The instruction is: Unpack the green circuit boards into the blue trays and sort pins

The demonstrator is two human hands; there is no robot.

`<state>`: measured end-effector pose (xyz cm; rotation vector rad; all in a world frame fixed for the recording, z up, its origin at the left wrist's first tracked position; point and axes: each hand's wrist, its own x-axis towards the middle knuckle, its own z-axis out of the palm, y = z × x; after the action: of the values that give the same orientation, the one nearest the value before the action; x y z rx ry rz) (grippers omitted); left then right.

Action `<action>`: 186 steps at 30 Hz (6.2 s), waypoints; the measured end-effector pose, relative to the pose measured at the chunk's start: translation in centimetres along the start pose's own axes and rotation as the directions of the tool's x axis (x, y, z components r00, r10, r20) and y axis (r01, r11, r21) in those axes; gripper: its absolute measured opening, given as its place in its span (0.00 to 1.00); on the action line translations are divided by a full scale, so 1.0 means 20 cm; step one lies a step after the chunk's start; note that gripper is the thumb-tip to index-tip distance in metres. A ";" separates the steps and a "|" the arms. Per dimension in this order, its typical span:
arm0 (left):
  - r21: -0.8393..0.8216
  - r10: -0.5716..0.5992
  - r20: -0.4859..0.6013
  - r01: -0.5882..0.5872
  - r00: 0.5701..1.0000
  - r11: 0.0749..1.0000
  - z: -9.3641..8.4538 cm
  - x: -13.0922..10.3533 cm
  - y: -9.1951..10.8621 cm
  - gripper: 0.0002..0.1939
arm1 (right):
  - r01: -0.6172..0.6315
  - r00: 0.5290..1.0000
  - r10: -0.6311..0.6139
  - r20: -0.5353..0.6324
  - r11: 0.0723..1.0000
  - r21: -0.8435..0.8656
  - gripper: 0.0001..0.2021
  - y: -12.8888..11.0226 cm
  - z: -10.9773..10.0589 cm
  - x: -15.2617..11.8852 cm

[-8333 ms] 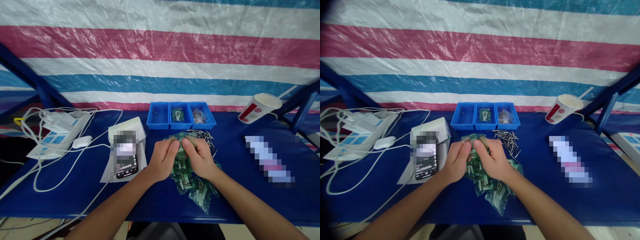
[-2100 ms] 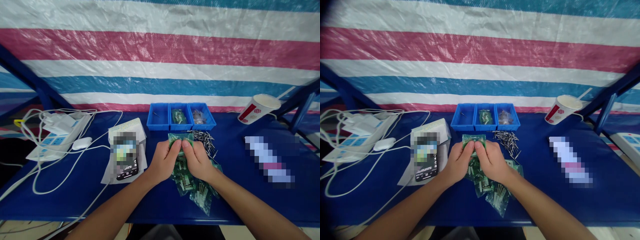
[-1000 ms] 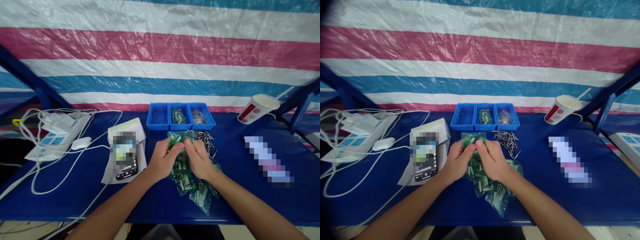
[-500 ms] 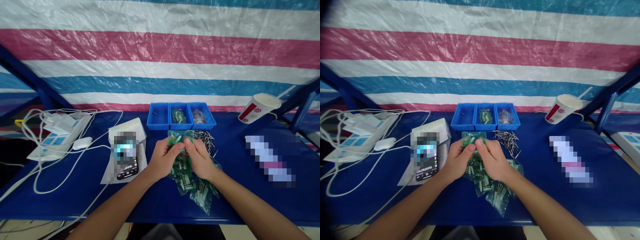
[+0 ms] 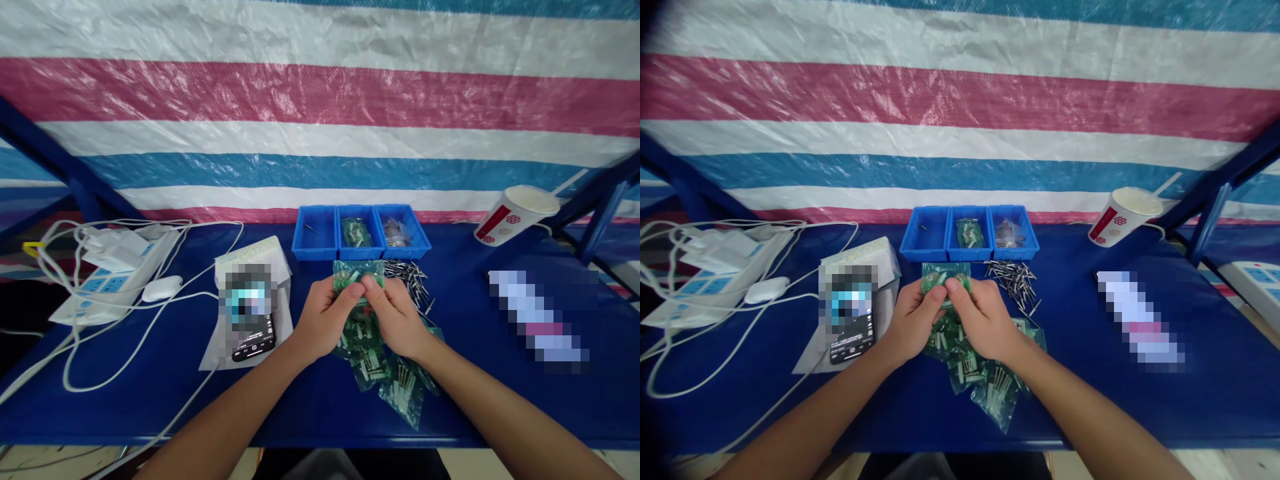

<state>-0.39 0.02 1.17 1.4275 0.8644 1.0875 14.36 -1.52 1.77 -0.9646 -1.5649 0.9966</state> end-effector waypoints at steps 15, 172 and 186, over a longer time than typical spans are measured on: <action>-0.141 -0.089 -0.415 0.033 0.905 0.989 -0.05 0.08 0.03 0.32 | -0.443 0.830 0.549 -0.099 0.757 0.481 0.13 -0.02 -0.10 0.13; -0.185 -0.080 -0.098 0.061 0.992 0.981 -0.03 0.06 0.00 0.29 | -0.224 0.912 0.235 -0.336 0.972 0.070 0.19 0.04 -0.22 0.27; -0.057 -0.064 -0.136 0.057 0.989 0.997 -0.03 0.05 0.02 0.27 | -0.193 0.980 0.149 -0.129 0.595 -0.780 0.11 0.18 -0.21 0.62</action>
<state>-0.61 1.10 1.74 1.2852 0.9640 1.1649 16.60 11.85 3.15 -1.7687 -1.9303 0.3307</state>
